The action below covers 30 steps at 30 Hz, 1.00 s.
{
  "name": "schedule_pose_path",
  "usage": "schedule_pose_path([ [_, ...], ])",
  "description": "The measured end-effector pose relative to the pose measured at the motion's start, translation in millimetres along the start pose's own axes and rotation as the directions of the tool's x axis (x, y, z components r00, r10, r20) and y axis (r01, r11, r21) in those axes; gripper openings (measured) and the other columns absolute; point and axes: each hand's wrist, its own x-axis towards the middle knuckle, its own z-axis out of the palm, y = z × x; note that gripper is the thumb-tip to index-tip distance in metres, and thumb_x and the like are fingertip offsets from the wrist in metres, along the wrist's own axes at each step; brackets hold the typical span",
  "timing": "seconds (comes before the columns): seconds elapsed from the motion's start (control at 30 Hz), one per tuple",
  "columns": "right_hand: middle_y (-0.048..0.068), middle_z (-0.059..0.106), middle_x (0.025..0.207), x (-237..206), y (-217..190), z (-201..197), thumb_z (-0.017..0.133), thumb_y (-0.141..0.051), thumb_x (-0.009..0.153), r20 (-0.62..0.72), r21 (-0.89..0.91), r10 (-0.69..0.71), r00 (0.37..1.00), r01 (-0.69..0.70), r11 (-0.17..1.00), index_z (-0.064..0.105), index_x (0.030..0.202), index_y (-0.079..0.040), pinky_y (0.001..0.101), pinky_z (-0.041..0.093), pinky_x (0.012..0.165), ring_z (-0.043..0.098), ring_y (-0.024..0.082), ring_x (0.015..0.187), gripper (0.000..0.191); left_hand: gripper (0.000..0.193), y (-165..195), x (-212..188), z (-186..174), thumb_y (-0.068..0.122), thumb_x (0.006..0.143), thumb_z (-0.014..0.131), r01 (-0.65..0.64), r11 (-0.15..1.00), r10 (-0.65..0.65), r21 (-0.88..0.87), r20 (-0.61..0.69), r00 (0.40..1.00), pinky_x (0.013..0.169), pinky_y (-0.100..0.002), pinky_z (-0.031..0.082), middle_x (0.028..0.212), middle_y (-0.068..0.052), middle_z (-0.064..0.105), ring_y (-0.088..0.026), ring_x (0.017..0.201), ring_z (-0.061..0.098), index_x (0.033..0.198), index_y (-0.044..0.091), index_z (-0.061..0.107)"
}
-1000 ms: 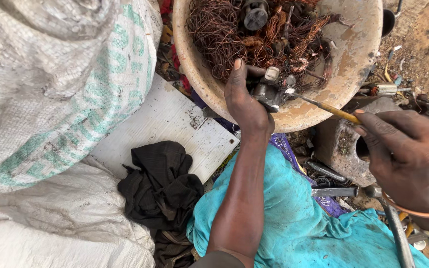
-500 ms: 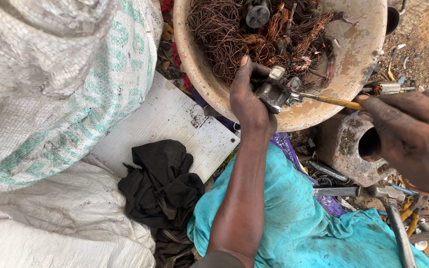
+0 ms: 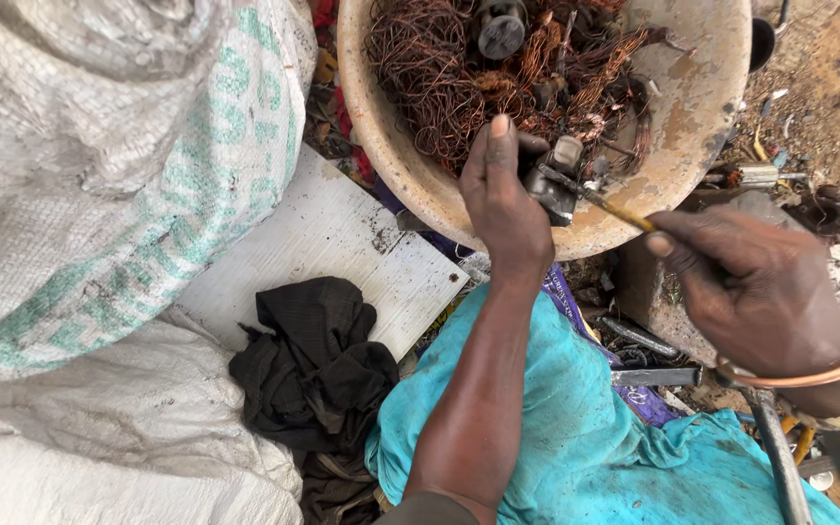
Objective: The person sits on the ground sorting through a basin of motor armatures with copper windings, prying at a small motor part with a screwdriver-like tool. They then place a metal piece on a hexagonal anvil block and strike it with a hammer, before returning to prying at the part in the basin.
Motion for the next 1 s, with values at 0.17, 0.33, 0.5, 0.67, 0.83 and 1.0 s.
schedule_pose_path([
  [0.17,0.014,0.073,0.083,5,-1,4,0.071,-0.027,0.095,0.067,0.067,-0.002,0.998,-0.003,0.998,0.077,0.107,0.0,0.0385,0.052,0.06,0.067,0.022,0.065,0.031,0.031,6,-5,-2,0.034,0.108,0.053,-0.076,0.997,0.075,0.033,0.039,0.996,0.048,-0.028,0.039,0.079,-0.001,0.057,-0.008,0.061,0.05,0.092,0.009,0.062],
  [0.33,0.011,0.072,0.074,25,-10,22,0.066,-0.041,0.1,0.086,0.159,0.18,0.98,-0.191,0.969,0.078,0.096,-0.004,0.0392,0.049,0.054,0.064,0.024,0.059,0.039,0.043,13,-14,4,0.036,0.117,0.048,-0.266,0.944,0.23,0.197,0.189,0.955,0.059,-0.026,0.037,0.072,0.002,0.053,-0.004,0.061,0.044,0.087,0.007,0.058],
  [0.5,0.003,0.065,0.065,26,-1,40,0.074,-0.04,0.102,-0.166,0.112,0.009,0.986,0.01,0.994,0.076,0.081,-0.005,0.0331,0.04,0.048,0.054,0.013,0.05,0.041,0.041,23,-11,4,0.037,0.114,0.046,-0.295,0.928,0.25,0.229,0.208,0.946,0.051,-0.025,0.037,0.07,0.004,0.053,-0.003,0.056,0.045,0.086,0.009,0.056],
  [0.67,0.001,0.059,0.059,23,25,37,0.075,-0.039,0.104,-0.188,0.07,-0.105,0.977,0.119,0.99,0.074,0.076,-0.006,0.0303,0.034,0.044,0.049,0.01,0.049,0.043,0.043,26,-12,5,0.039,0.114,0.046,-0.262,0.935,0.211,0.238,0.218,0.953,0.052,-0.023,0.033,0.067,0.005,0.05,-0.002,0.057,0.04,0.084,0.009,0.057],
  [0.83,0.0,0.06,0.055,32,32,35,0.068,-0.043,0.109,-0.185,0.283,0.005,0.983,0.049,0.958,0.074,0.076,-0.007,0.0262,0.039,0.046,0.053,0.008,0.048,0.049,0.047,20,-12,1,0.038,0.116,0.05,-0.237,0.954,0.198,0.184,0.21,0.958,0.054,-0.024,0.03,0.065,0.005,0.048,-0.001,0.058,0.038,0.082,0.008,0.059],
  [1.0,0.0,0.065,0.064,44,27,39,0.064,-0.052,0.109,-0.138,0.331,0.132,0.982,-0.08,0.94,0.076,0.082,-0.009,0.0276,0.044,0.048,0.06,0.008,0.055,0.052,0.035,8,-5,-3,0.037,0.108,0.052,-0.188,0.966,0.16,0.174,0.164,0.973,0.049,-0.024,0.042,0.074,0.003,0.059,-0.003,0.057,0.049,0.087,0.01,0.06],
])
